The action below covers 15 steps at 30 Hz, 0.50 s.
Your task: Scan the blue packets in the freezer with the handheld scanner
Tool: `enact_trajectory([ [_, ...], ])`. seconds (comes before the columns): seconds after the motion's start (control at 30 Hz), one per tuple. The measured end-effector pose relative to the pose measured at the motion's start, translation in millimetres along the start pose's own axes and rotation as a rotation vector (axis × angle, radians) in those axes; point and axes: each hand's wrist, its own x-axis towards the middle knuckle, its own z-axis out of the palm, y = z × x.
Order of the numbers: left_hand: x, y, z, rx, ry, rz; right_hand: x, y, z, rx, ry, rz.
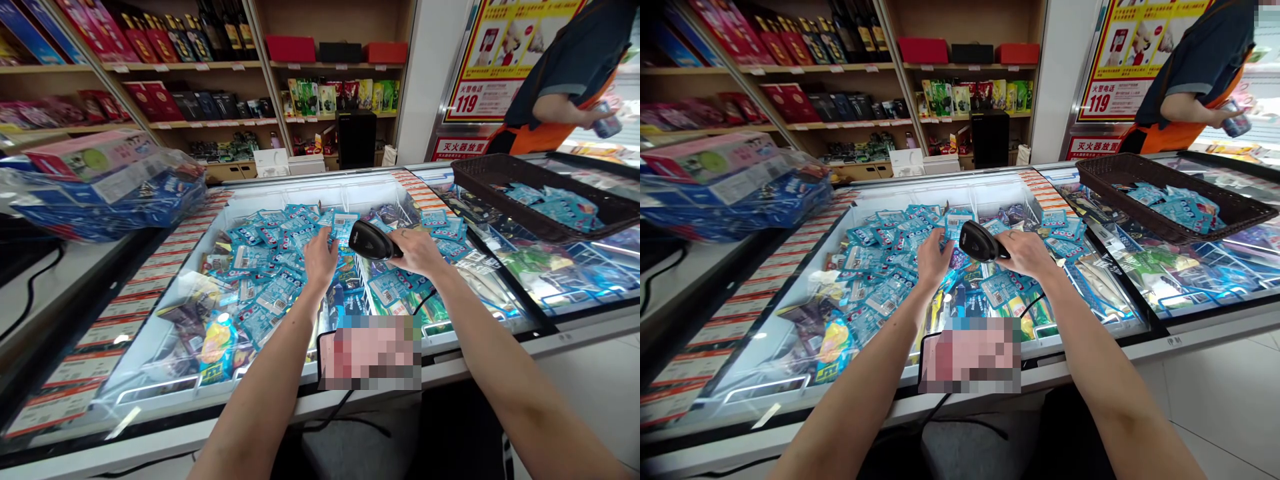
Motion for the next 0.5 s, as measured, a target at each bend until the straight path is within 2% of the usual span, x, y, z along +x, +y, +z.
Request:
enact_trajectory([
  [0.17,0.9,-0.6,-1.0,0.013,0.041,-0.015,-1.5,3.5,-2.6,-0.019,0.044,0.042],
  [0.37,8.4,-12.6,-6.9,0.111,0.128,-0.074,-3.4,10.2,-3.6,-0.083,0.098,0.242],
  [0.5,10.5,-19.6,-11.1,0.199,0.149,-0.064,-3.2,12.1,-2.9,-0.120,0.097,0.316],
])
